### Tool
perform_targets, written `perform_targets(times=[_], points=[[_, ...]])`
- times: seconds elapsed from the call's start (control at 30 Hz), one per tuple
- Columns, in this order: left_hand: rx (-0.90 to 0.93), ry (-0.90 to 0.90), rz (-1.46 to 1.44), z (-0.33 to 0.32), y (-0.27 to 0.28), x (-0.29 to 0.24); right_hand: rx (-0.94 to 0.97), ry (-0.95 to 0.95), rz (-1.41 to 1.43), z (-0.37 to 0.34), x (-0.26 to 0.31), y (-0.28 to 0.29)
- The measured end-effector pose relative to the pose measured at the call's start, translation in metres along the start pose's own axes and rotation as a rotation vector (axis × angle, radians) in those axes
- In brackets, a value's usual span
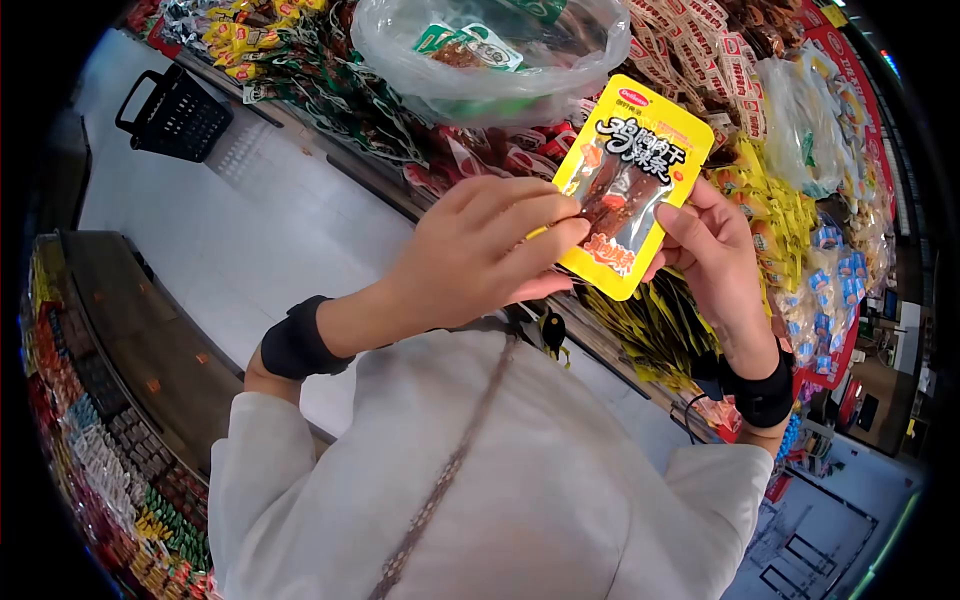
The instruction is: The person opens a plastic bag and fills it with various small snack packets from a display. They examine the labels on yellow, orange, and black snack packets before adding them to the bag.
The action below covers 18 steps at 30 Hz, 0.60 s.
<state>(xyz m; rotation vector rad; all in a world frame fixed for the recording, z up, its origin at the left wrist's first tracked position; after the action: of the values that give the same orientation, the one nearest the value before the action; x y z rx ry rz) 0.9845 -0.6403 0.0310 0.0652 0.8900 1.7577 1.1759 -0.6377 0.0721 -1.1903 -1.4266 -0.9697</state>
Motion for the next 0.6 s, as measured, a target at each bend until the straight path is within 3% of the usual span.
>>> perform_targets(times=[0.13, 0.23, 0.27, 0.37, 0.6], points=[[-0.123, -0.081, 0.126, -0.009, 0.002, 0.000, 0.071, 0.013, -0.008, -0.005, -0.001, -0.011], [-0.175, 0.140, -0.126, -0.017, 0.003, 0.020, 0.194, 0.008, -0.028, -0.011, -0.003, -0.015], [-0.272, 0.205, -0.252, -0.015, 0.002, 0.025, 0.238, -0.032, -0.064, -0.011, -0.007, -0.013], [-0.330, 0.852, -1.143, -0.023, -0.005, 0.030, 0.332, -0.141, -0.122, -0.012, -0.021, -0.009], [-0.021, 1.072, -1.392, -0.019, 0.002, 0.017, 0.084, 0.080, -0.068, -0.014, -0.011, -0.006]])
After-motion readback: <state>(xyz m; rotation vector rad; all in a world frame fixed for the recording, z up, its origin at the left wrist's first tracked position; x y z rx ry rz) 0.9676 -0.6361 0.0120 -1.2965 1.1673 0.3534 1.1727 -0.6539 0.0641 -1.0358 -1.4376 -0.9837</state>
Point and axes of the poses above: each hand's wrist, its own z-axis towards the middle knuckle, its own y-axis out of the back of the hand, x = y × z, the point moved 3 cm from there along z, towards the middle knuckle, and after that the axes turned 6 degrees about y, right-handed, at the moved point
